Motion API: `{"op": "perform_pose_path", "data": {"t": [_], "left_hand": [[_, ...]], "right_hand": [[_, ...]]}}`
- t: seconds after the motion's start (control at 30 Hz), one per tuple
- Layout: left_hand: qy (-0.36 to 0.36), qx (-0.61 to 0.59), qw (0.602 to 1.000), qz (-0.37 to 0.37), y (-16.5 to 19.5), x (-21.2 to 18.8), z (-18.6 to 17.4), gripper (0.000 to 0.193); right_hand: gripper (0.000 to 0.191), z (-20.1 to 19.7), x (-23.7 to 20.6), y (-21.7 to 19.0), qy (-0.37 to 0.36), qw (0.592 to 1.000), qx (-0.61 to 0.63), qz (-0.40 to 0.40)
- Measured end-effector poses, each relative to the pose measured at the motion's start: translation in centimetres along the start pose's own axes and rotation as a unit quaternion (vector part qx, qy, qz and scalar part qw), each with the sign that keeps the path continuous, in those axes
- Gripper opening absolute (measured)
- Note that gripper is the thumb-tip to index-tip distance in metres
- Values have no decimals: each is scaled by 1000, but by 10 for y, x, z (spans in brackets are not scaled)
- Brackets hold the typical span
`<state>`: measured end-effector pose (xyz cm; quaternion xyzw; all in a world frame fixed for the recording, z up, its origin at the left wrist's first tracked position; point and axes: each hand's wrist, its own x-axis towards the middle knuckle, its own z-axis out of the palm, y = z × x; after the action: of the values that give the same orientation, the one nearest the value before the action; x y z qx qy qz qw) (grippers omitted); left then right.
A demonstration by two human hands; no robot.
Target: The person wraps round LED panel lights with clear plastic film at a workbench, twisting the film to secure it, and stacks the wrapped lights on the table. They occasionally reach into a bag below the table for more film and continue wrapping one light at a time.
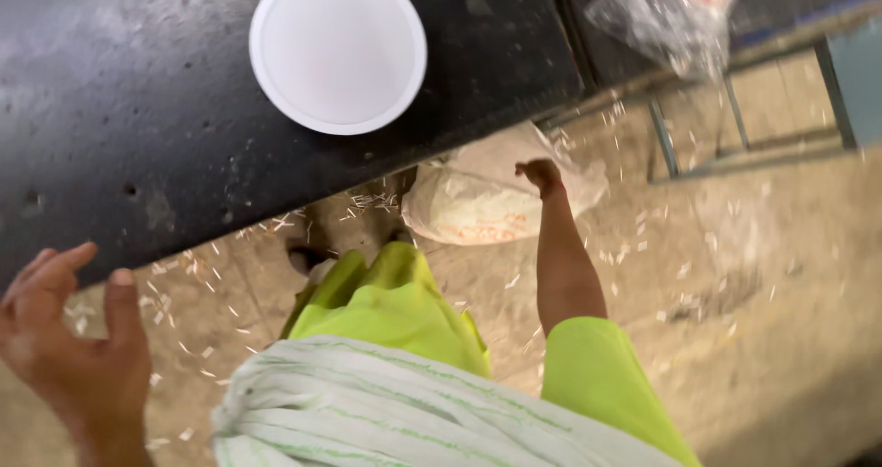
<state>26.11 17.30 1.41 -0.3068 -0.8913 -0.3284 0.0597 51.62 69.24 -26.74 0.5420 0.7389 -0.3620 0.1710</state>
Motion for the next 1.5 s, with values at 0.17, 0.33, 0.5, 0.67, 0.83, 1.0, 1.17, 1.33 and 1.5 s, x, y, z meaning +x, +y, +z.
{"op": "perform_pose_path", "data": {"t": [0.17, 0.33, 0.5, 0.67, 0.83, 1.0, 1.17, 1.33, 1.5], "left_hand": [[9, 32, 999, -4, 17, -5, -5, 23], [21, -4, 998, 62, 54, 25, 20, 22], [-61, -89, 986, 127, 109, 54, 70, 44], [-195, -252, 901, 294, 180, 65, 106, 103], [-190, -240, 905, 296, 197, 69, 110, 55], [-41, -276, 949, 144, 124, 75, 51, 11], [96, -472, 873, -74, 41, 78, 1, 10], [227, -526, 796, -196, -36, 74, -27, 18], [277, -550, 751, -238, -119, 73, -25, 17]], "right_hand": [[51, 2, 15, 0, -26, 994, 107, -9], [28, -33, -30, 8, 245, 912, 124, -305], [18, -116, -180, -16, 257, 886, 196, -332], [22, -146, -299, -93, 118, 892, 100, -424], [22, -130, -339, -164, 108, 848, 48, -516], [35, -125, -322, -198, 171, 831, 8, -530], [39, -77, -269, -252, 12, 807, 268, -526], [43, 13, -252, -316, -292, 802, 379, -359], [26, 98, -245, -365, -305, 789, 446, -293]]}}
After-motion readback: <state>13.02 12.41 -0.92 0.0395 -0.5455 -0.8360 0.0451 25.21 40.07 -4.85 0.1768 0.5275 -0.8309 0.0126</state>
